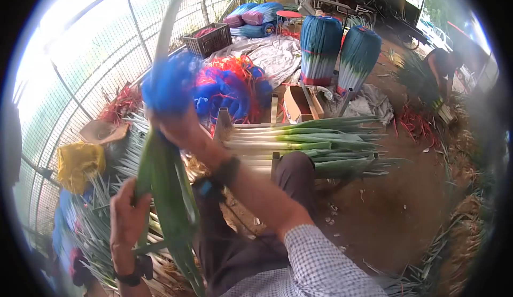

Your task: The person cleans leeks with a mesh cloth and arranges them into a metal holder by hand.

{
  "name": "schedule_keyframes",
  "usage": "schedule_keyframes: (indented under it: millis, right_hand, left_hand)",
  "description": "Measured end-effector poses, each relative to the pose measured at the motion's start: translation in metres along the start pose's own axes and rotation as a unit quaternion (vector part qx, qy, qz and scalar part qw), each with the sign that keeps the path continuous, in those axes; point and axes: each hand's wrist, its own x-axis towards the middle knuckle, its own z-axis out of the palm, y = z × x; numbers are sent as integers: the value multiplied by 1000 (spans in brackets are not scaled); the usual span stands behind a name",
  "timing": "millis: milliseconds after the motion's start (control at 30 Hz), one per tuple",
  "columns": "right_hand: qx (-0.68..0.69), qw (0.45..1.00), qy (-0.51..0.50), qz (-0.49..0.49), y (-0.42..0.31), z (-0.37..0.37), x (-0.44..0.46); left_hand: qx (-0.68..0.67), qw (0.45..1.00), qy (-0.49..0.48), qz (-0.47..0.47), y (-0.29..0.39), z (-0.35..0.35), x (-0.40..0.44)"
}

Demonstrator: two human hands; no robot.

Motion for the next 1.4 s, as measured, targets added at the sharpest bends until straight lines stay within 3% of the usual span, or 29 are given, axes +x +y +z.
schedule_keyframes:
  millis: [33, 67, 100, 167, 267, 300, 400, 433, 533, 667, 733, 767, 800, 833, 867, 900, 933, 1000, 1067, 1100, 1133, 1200, 1267, 1300, 1367, 1400]
  right_hand:
    - [-187, 973, 10, -137, -15, -7, 54]
    - [-366, 886, 44, -283, -34, -15, 100]
    - [-475, 789, 78, -383, -57, -22, 134]
    - [-518, 734, 108, -426, -111, -32, 179]
    - [-571, 705, 46, -418, -174, -36, 194]
    - [-591, 696, 4, -408, -192, -34, 193]
    - [-629, 664, -145, -377, -224, -24, 176]
    - [-634, 651, -205, -363, -228, -20, 166]
    - [-618, 616, -381, -305, -218, -10, 129]
    - [-568, 587, -548, -179, -150, -16, 41]
    - [-549, 592, -575, -131, -94, -31, -15]
    - [-538, 602, -580, -111, -63, -41, -45]
    - [-576, 546, -607, -47, -73, -32, -68]
    - [-556, 568, -605, -42, -69, -35, -86]
    - [-536, 590, -603, -35, -62, -42, -103]
    - [-501, 614, -609, -33, -59, -48, -118]
    - [-468, 618, -631, 38, -57, -47, -130]
    - [-467, 602, -643, 76, -50, -57, -150]
    - [-383, 722, -575, 29, -51, -82, -151]
    - [-340, 747, -567, 76, -71, -82, -128]
    - [-343, 776, -528, 51, -83, -81, -116]
    - [-431, 793, -425, 65, -113, -74, -95]
    - [-440, 811, -348, 164, -109, -77, -87]
    - [-500, 777, -375, 68, -94, -99, -93]
    - [-573, 706, -407, -86, -60, -127, -111]
    - [-585, 676, -425, -141, -43, -134, -123]
  left_hand:
    - [-10, 998, 44, 44, 4, -9, -3]
    - [-22, 992, 87, 87, 7, -15, -5]
    - [6, 994, 77, 71, 8, -19, -8]
    - [62, 996, 59, 33, 7, -25, -18]
    - [153, 978, -23, 140, -6, -22, -37]
    - [141, 980, -26, 135, -1, -20, -42]
    - [181, 953, 54, 238, 23, -23, -50]
    - [162, 958, 75, 224, 35, -24, -55]
    - [210, 900, 182, 336, 55, -28, -59]
    - [295, 880, 229, 293, 51, -16, -66]
    - [292, 916, 137, 237, 16, 4, -56]
    - [257, 953, 55, 149, 1, 19, -51]
    - [145, 982, -57, 102, -18, 32, -46]
    - [60, 982, -164, 66, -41, 49, -43]
    - [44, 981, -113, 151, -65, 72, -49]
    - [77, 983, -61, 153, -85, 93, -60]
    - [37, 988, -88, 123, -99, 107, -63]
    - [-44, 990, -126, 46, -122, 124, -79]
    - [-105, 981, -159, 40, -129, 134, -86]
    - [-107, 979, -166, 49, -133, 141, -91]
    - [-31, 975, -218, -25, -122, 141, -90]
    - [-73, 976, -206, -17, -127, 156, -93]
    - [39, 984, -176, 10, -130, 179, -96]
    - [61, 983, -172, -21, -121, 185, -97]
    - [67, 990, -73, 105, -116, 187, -98]
    - [17, 988, 39, 145, -117, 200, -99]
